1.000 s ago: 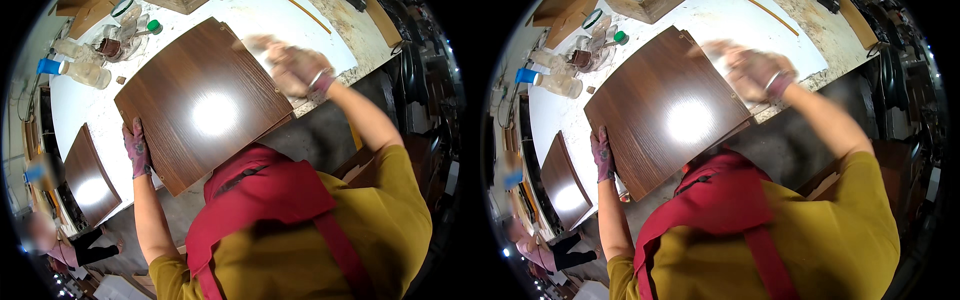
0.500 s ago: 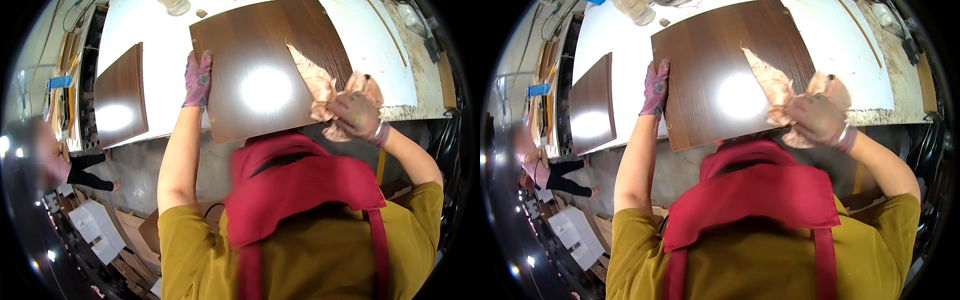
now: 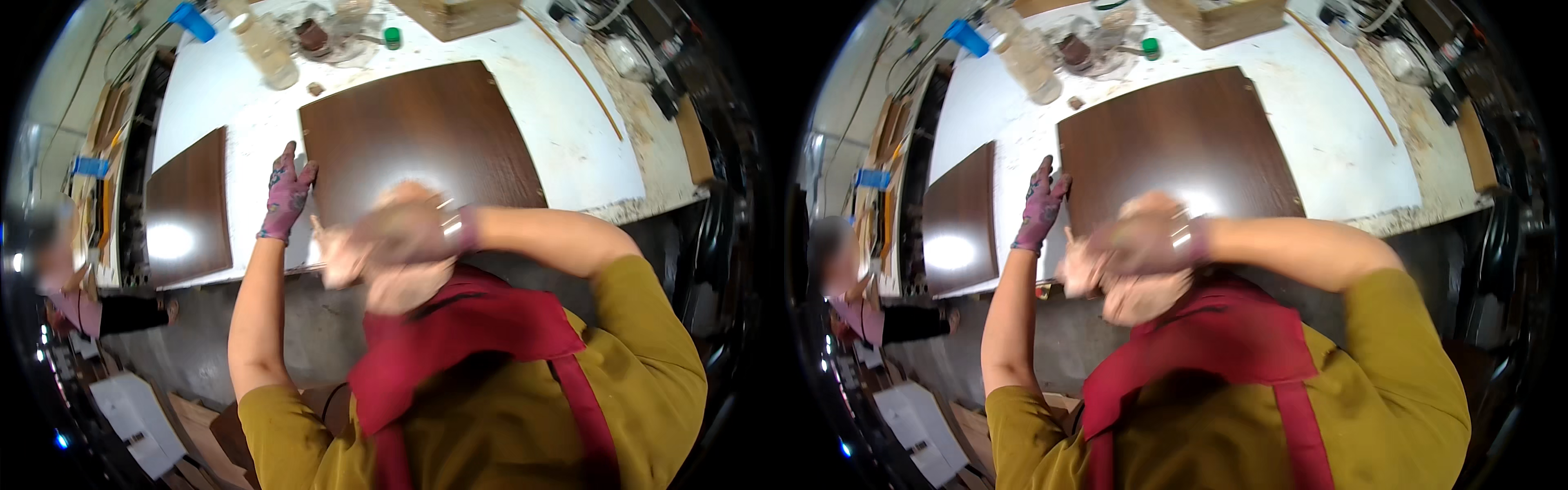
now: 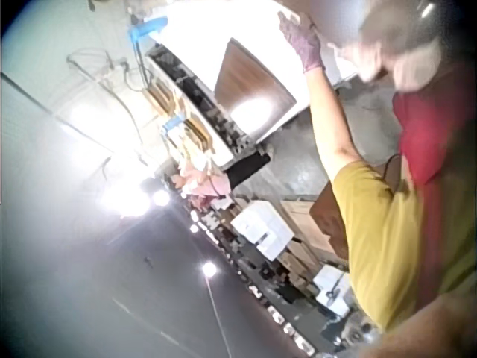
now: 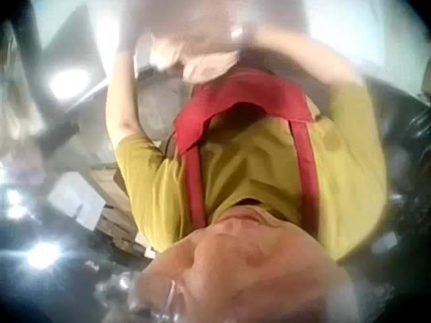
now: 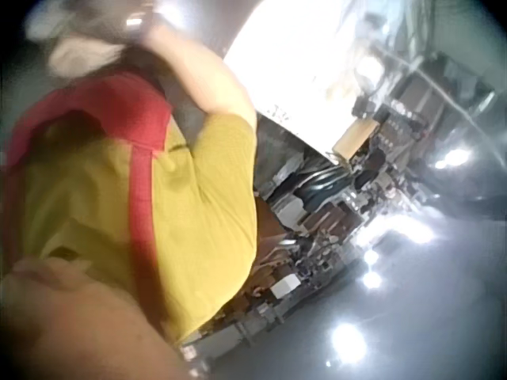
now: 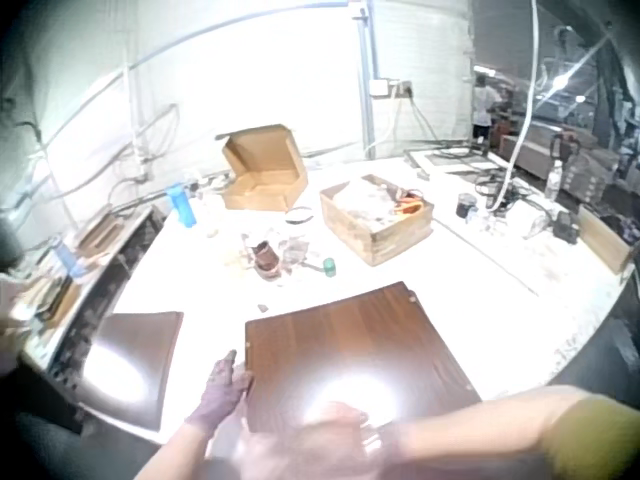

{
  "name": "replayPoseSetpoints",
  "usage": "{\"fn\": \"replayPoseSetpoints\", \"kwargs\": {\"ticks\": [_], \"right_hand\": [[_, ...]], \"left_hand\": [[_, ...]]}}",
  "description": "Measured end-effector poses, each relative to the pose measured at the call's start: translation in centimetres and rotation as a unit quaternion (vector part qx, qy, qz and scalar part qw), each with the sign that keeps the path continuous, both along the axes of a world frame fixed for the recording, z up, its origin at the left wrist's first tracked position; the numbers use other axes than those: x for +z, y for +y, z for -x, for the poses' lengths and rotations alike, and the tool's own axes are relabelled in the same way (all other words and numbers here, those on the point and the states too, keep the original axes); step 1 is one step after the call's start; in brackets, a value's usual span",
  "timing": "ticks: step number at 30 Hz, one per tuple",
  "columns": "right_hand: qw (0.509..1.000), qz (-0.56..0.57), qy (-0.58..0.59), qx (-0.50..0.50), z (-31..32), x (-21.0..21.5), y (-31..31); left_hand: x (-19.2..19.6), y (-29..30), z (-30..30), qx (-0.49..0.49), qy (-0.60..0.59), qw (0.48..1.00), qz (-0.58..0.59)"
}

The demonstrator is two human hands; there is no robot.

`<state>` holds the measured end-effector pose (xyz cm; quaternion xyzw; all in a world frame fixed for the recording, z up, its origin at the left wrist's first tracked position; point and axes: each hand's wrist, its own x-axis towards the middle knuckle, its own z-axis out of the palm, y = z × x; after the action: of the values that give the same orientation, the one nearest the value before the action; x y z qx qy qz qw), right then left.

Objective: The person wipes down wooden panels with a cloth and moves them to a stack.

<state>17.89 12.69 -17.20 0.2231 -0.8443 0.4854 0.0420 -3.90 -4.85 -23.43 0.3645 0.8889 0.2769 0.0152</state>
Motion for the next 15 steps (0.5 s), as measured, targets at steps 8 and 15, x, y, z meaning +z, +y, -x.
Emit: {"fn": "replayPoseSetpoints", "kwargs": {"ticks": [8, 15], "right_hand": [[0.918, 0.12, -0.052, -0.374, 3.2, 3.2, 11.0], [0.951, -0.249, -0.016, -0.181, 14.9, -1.5, 1.2]], "left_hand": [[4.7, 3.9, -10.8, -0.289, 0.131, 0.948, 0.009], [3.8, 4.0, -11.3, -0.322, 0.054, 0.941, 0.09]]}}
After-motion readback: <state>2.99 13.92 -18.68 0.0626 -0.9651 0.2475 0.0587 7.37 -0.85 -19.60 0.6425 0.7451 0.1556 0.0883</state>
